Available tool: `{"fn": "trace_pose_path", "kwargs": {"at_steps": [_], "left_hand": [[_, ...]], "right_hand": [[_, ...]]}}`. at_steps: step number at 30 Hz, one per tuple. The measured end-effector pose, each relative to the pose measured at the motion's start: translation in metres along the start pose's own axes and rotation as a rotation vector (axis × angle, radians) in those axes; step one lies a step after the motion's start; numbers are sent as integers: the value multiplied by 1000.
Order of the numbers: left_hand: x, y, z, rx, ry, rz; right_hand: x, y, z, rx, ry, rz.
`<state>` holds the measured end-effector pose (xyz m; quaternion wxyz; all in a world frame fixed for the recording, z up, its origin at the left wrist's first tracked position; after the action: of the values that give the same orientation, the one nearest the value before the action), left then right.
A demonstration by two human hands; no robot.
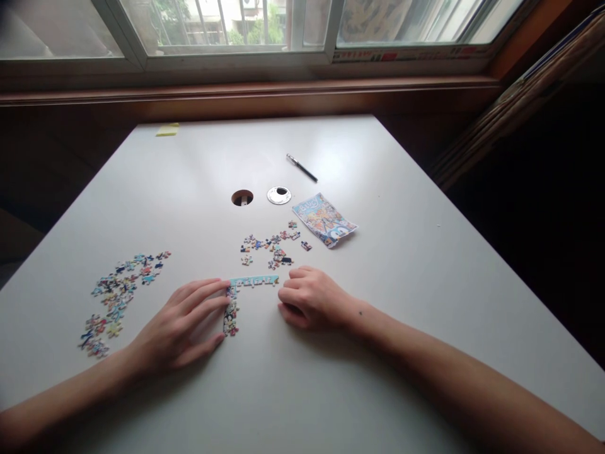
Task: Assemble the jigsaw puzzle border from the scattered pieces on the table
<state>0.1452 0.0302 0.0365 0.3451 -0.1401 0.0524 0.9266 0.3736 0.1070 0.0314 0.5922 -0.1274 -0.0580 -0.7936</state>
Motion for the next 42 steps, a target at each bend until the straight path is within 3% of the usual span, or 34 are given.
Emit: {"fn": "trace_pose_path", "kwargs": {"at_steps": [42], "left_hand": [[1,1,-1,-1,-15,7]], "right_hand": [[-1,0,-3,18,23,-6]]}}
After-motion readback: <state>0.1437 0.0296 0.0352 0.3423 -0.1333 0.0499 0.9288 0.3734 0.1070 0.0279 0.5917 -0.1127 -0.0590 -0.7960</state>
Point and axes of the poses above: each hand's wrist, its own y-axis away from the middle knuckle, its own z-axis out of the back of the hand, x = y × z, the point moved 5 cm from there along -y, towards the middle knuckle, and after that the axes turned 14 degrees about x, right-handed, at the moved point
